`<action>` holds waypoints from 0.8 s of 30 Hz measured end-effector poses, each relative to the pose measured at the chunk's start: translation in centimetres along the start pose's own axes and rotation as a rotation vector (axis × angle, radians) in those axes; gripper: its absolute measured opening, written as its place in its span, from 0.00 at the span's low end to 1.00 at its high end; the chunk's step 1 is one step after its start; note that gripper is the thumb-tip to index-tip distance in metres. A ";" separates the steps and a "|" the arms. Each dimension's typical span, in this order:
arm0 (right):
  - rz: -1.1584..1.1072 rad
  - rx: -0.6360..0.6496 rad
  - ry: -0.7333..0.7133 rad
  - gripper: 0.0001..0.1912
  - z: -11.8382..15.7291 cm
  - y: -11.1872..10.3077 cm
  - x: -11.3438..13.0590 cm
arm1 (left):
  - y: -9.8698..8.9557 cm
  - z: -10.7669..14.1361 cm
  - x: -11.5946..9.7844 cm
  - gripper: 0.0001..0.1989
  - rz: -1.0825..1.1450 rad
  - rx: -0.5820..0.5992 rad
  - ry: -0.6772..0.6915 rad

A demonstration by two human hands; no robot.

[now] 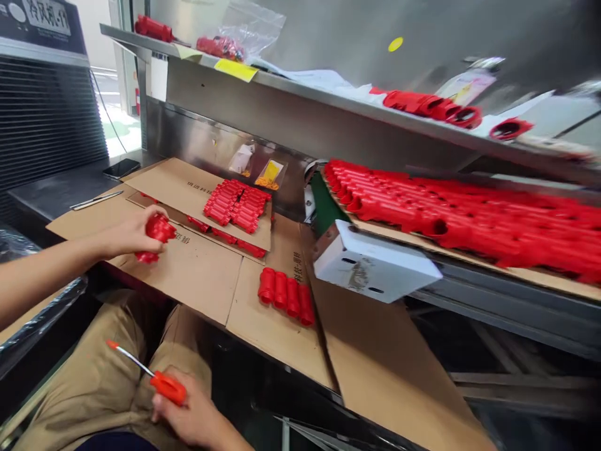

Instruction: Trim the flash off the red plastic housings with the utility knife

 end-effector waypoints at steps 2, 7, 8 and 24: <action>0.077 -0.101 -0.091 0.14 2.4 -1.5 1.4 | -1.3 4.5 3.2 0.46 0.224 -0.001 0.045; 0.382 -0.147 -0.437 0.15 5.1 -3.1 8.6 | 1.4 16.1 11.5 0.50 1.081 0.037 0.032; 0.439 -0.129 -0.434 0.16 4.8 -3.0 10.0 | 2.4 17.7 12.9 0.49 1.170 0.015 0.007; 0.598 0.131 0.108 0.20 -0.3 0.8 16.7 | 3.7 22.6 21.2 0.52 1.264 -0.170 0.045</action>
Point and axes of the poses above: each hand's wrist, its own z-axis away from the middle knuckle, its own y-axis out of the palm, x = y × z, the point moved 6 cm from there along -z, towards the middle knuckle, and after that the axes turned 7 degrees about -y, right-handed, at the moved point
